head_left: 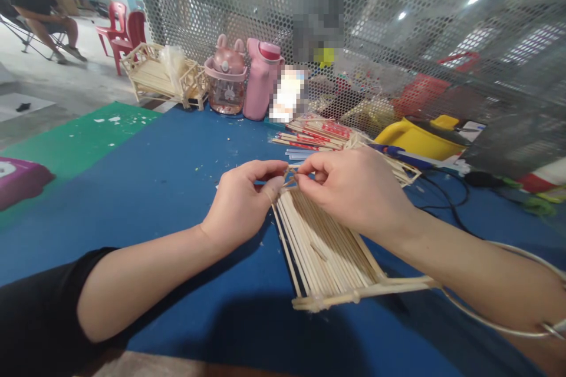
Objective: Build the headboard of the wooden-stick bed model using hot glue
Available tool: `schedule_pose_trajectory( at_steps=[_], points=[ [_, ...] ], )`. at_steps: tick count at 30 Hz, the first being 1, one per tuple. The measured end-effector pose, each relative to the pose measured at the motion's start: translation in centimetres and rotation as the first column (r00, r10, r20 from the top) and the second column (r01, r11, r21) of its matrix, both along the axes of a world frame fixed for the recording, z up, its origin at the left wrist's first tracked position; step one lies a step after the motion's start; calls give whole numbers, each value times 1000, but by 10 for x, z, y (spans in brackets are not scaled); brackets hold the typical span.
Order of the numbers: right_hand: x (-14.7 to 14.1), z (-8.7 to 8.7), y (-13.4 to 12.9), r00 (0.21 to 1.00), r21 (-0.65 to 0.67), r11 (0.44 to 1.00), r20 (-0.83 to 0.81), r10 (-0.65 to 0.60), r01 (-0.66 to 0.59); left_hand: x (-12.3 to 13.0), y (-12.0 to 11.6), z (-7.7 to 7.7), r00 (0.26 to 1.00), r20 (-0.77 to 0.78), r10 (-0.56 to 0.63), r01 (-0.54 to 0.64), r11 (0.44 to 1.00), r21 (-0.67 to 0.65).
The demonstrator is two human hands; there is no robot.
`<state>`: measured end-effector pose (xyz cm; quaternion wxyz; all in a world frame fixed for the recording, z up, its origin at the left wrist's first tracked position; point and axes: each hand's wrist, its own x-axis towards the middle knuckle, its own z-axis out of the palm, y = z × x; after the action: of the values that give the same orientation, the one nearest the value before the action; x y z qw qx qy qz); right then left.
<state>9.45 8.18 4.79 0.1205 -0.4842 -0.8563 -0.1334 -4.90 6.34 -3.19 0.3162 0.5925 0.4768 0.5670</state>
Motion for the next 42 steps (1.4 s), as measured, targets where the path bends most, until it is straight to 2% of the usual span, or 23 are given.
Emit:
schedule_pose_trajectory(
  at_steps=[8, 24, 28, 31, 34, 36, 42],
  points=[
    [0, 0, 0, 1000, 3, 1000, 13, 13, -13, 1, 1, -4, 995, 88, -36, 34, 999, 17],
    [-2, -1, 0, 1000, 0, 1000, 15, -18, 18, 1, 2, -4, 995, 92, -48, 47, 999, 22],
    [3, 8, -2, 1000, -3, 1000, -19, 15, -15, 1, 2, -5, 994, 92, -52, 50, 998, 29],
    [16, 21, -8, 988, 68, 998, -153, 21, -11, 0, 0, -5, 995, 87, -45, 43, 999, 26],
    [38, 27, -20, 937, 201, 974, -347, -27, 103, -2, 0, -2, 995, 79, -59, 56, 997, 45],
    [54, 22, -32, 880, 233, 952, -470, -66, 196, -3, 4, 1, 994, 63, -95, 90, 992, 84],
    [88, -24, -50, 666, 193, 926, -742, -78, 323, -2, 15, 12, 987, 37, -158, 153, 982, 107]
  ],
)
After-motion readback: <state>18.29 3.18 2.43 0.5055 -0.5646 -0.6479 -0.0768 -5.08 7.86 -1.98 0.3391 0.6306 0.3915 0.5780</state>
